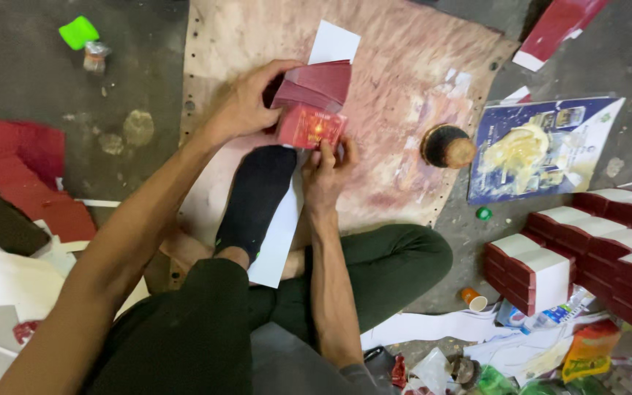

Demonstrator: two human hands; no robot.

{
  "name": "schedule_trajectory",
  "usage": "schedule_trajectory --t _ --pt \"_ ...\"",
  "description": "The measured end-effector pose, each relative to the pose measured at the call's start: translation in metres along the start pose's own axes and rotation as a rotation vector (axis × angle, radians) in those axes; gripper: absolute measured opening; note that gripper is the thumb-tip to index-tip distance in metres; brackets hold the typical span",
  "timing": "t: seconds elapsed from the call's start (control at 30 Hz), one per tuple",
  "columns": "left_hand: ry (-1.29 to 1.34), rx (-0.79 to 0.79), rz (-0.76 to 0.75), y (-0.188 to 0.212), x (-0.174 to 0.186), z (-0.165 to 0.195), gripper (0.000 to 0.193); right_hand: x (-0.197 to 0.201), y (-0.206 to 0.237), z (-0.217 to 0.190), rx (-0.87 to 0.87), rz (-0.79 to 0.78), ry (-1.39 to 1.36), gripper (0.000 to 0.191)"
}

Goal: The person sits on the floor and folds red and white paper pieces into small box shapes. They repeatedly pick up flat paper, fold edges, and press creases to form the boxes, then place the finished items aside.

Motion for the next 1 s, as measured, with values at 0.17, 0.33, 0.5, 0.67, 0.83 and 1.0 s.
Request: schedule_trajectory --t 0.17,0.33,0.5,0.67,0.83,1.0 --pt "0.017 -0.055 -0.004 -0.003 0.0 -0.003 0.069 -0.008 -0.006 0.004 -0.051 -0.223 -0.018 0.059" --pt "-0.046 -0.017 -0.049 -0.002 0.001 -0.004 0.069 -0.003 0.003 0.02 -0.331 -0.262 -0.319 0.073" --pt "-0.024 0.003 -0.091 -0.005 -0.004 -0.008 0.07 -0.016 0.01 0.023 -0.404 -0.201 -0.593 0.099" --pt "0.042 0.079 -0.225 0.0 -0.013 -0.019 0.07 -0.014 0.033 0.031 -0.585 -0.276 -0.622 0.095" --pt "0.421 0.294 -0.185 0.018 -0.023 -0.028 0.065 -0.01 0.044 0.02 -0.58 -0.261 -0.743 0.096" --pt "0.226 0.102 -0.104 0.025 -0.028 -0.009 0.073 -0.017 0.047 0.019 -0.693 -0.194 -0.763 0.092"
Point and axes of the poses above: each hand's wrist, its own y-axis away from the middle knuckle, its own x-axis out of the back of the hand, z = x × y, the point moved 8 cm from there along -y, towards the middle knuckle, and after that the axes turned 6 degrees about y, right-handed, at the moved point
